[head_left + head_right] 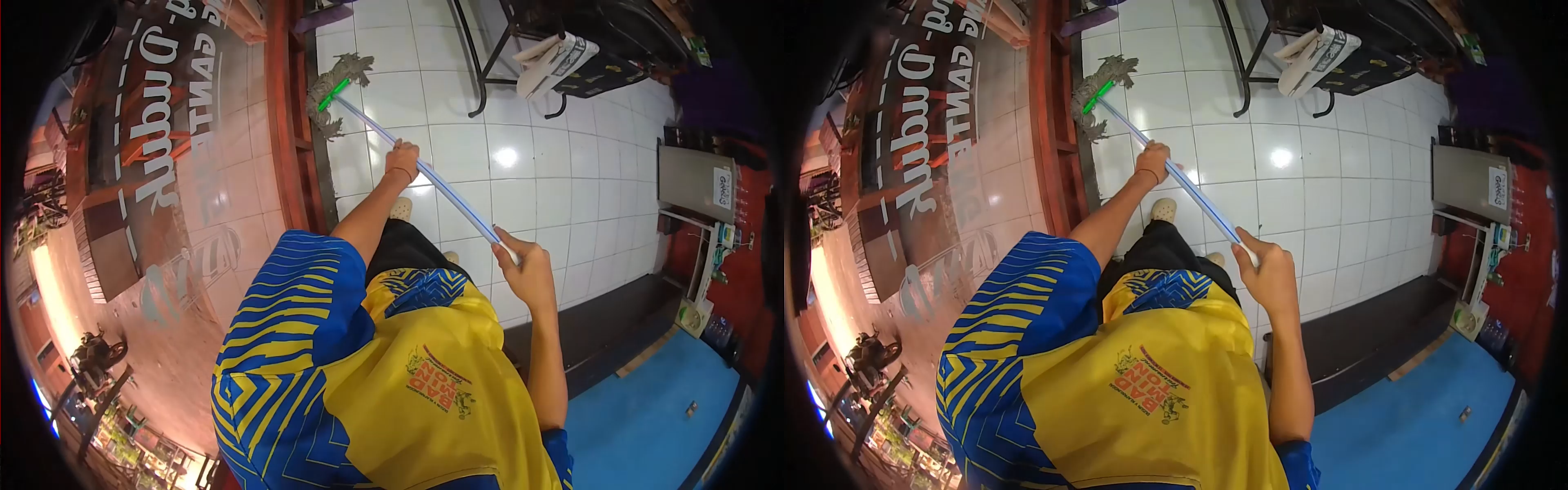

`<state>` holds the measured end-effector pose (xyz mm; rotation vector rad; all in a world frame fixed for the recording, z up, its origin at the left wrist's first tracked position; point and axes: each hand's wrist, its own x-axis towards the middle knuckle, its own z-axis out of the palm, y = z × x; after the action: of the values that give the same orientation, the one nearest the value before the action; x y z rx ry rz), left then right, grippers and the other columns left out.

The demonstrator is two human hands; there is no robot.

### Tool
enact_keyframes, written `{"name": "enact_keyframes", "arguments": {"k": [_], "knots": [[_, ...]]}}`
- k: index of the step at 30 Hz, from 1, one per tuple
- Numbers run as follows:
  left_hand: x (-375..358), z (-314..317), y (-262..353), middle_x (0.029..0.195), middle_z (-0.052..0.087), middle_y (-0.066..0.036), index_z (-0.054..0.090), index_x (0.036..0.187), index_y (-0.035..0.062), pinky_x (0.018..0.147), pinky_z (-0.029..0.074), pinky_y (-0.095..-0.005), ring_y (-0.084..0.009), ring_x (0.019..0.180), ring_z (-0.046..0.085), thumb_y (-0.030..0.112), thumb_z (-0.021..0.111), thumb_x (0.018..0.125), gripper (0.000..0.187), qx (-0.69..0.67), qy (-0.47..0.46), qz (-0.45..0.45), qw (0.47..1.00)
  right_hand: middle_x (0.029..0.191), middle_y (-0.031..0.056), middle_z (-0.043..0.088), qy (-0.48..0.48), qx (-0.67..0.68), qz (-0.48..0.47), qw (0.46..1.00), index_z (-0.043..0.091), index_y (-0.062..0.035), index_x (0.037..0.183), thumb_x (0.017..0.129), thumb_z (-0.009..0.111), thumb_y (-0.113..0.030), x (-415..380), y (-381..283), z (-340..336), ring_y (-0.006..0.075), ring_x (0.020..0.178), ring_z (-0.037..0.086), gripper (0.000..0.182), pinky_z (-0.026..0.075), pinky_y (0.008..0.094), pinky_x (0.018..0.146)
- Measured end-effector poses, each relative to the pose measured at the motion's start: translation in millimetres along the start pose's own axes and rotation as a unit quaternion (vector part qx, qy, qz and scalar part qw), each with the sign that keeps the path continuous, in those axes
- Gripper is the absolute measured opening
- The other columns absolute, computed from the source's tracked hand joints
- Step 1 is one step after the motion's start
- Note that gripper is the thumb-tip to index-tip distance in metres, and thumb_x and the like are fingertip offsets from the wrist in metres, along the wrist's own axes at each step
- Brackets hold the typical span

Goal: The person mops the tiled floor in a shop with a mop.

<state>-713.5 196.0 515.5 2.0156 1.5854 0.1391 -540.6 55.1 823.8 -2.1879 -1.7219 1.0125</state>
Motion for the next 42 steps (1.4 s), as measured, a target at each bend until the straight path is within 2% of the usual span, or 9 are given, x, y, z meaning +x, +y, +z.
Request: {"name": "enact_keyframes", "arguments": {"k": [8, 13, 19, 23, 28, 30, 34, 37, 42], "knots": [[-76, 26, 105, 0.096, 0.056, -0.014, 0.058, 0.088, 0.0065, 0.074, 0.042, -0.0493, -0.0292, 0.094, 0.051, 0.045, 0.063, 0.067, 0.044, -0.042, -0.161, 0.100, 0.981, 0.057, 0.0137, 0.054, -0.171, -0.015, 0.102, 0.980, 0.057, -0.0036, 0.109, 0.078, 0.062, -0.016, -65, 33, -91, 0.0102, 0.049, 0.050, 0.034, 0.042, 0.0263, 0.050], [-107, 37, 173, 0.080, 0.061, -0.019, 0.062, 0.078, 0.0055, 0.068, 0.048, -0.0442, -0.0346, 0.079, 0.059, 0.040, 0.064, 0.067, 0.037, -0.129, -0.346, 0.269, 0.890, 0.054, 0.0040, 0.054, -0.120, -0.015, 0.158, 0.980, 0.060, -0.0004, 0.102, 0.073, 0.065, -0.008, -107, 33, -156, 0.0052, 0.050, 0.048, 0.031, 0.038, 0.0216, 0.047], [-113, 28, 171, 0.083, 0.062, -0.018, 0.064, 0.075, 0.0037, 0.067, 0.049, -0.0422, -0.0332, 0.081, 0.060, 0.024, 0.062, 0.063, 0.023, -0.064, -0.372, 0.245, 0.893, 0.062, -0.0013, 0.057, -0.076, 0.080, 0.207, 0.972, 0.061, 0.0006, 0.101, 0.073, 0.066, -0.006, -124, 42, -140, 0.0041, 0.055, 0.046, 0.029, 0.037, 0.0201, 0.049], [-100, 50, 126, 0.111, 0.052, -0.009, 0.062, 0.093, 0.0114, 0.083, 0.039, -0.0533, -0.0271, 0.106, 0.048, 0.015, 0.060, 0.066, 0.027, 0.060, -0.229, 0.067, 0.969, 0.062, -0.0015, 0.054, -0.063, 0.120, 0.174, 0.975, 0.060, -0.0014, 0.105, 0.077, 0.062, -0.011, -107, 73, -70, 0.0045, 0.055, 0.046, 0.030, 0.037, 0.0203, 0.050], [-50, 47, 27, 0.112, 0.049, -0.008, 0.056, 0.099, 0.0094, 0.091, 0.034, -0.0482, -0.0256, 0.115, 0.040, 0.015, 0.048, 0.079, 0.022, 0.073, 0.055, -0.080, 0.993, 0.064, 0.0021, 0.055, -0.057, 0.165, 0.045, 0.984, 0.058, 0.0003, 0.107, 0.080, 0.059, -0.012, -31, 66, 30, 0.0052, 0.057, 0.046, 0.030, 0.040, 0.0216, 0.052], [-19, 21, 10, 0.109, 0.049, -0.008, 0.056, 0.097, 0.0085, 0.091, 0.034, -0.0448, -0.0252, 0.115, 0.040, 0.014, 0.050, 0.078, 0.020, 0.063, 0.077, -0.073, 0.992, 0.077, 0.0229, 0.060, 0.022, 0.111, -0.053, 0.992, 0.059, -0.0038, 0.104, 0.079, 0.059, -0.015, -3, 43, 41, 0.0190, 0.053, 0.055, 0.028, 0.045, 0.0297, 0.057], [12, 4, 16, 0.106, 0.052, -0.008, 0.057, 0.093, 0.0094, 0.088, 0.036, -0.0397, -0.0250, 0.115, 0.040, 0.013, 0.051, 0.077, 0.017, 0.055, 0.054, -0.067, 0.995, 0.076, 0.0250, 0.056, 0.020, -0.034, 0.005, 0.999, 0.061, -0.0054, 0.103, 0.078, 0.058, -0.018, 20, 0, 6, 0.0357, 0.067, 0.059, 0.027, 0.045, 0.0334, 0.059], [-2, 12, 22, 0.105, 0.056, -0.007, 0.058, 0.097, 0.0106, 0.085, 0.037, -0.0432, -0.0267, 0.114, 0.042, 0.016, 0.046, 0.081, 0.021, 0.148, -0.017, 0.003, 0.989, 0.060, 0.0208, 0.052, 0.001, 0.056, -0.096, 0.994, 0.060, -0.0021, 0.103, 0.079, 0.059, -0.022, 14, 48, 19, 0.0140, 0.046, 0.042, 0.031, 0.038, 0.0280, 0.048], [-69, 33, 66, 0.094, 0.057, -0.009, 0.058, 0.088, 0.0077, 0.076, 0.043, -0.0423, -0.0286, 0.098, 0.050, 0.037, 0.059, 0.074, 0.032, 0.075, -0.006, 0.055, 0.996, 0.047, 0.0056, 0.042, -0.164, 0.036, 0.017, 0.986, 0.054, -0.0047, 0.113, 0.077, 0.062, -0.017, -39, 52, -40, 0.0086, 0.041, 0.038, 0.039, 0.035, 0.0261, 0.041]]}}
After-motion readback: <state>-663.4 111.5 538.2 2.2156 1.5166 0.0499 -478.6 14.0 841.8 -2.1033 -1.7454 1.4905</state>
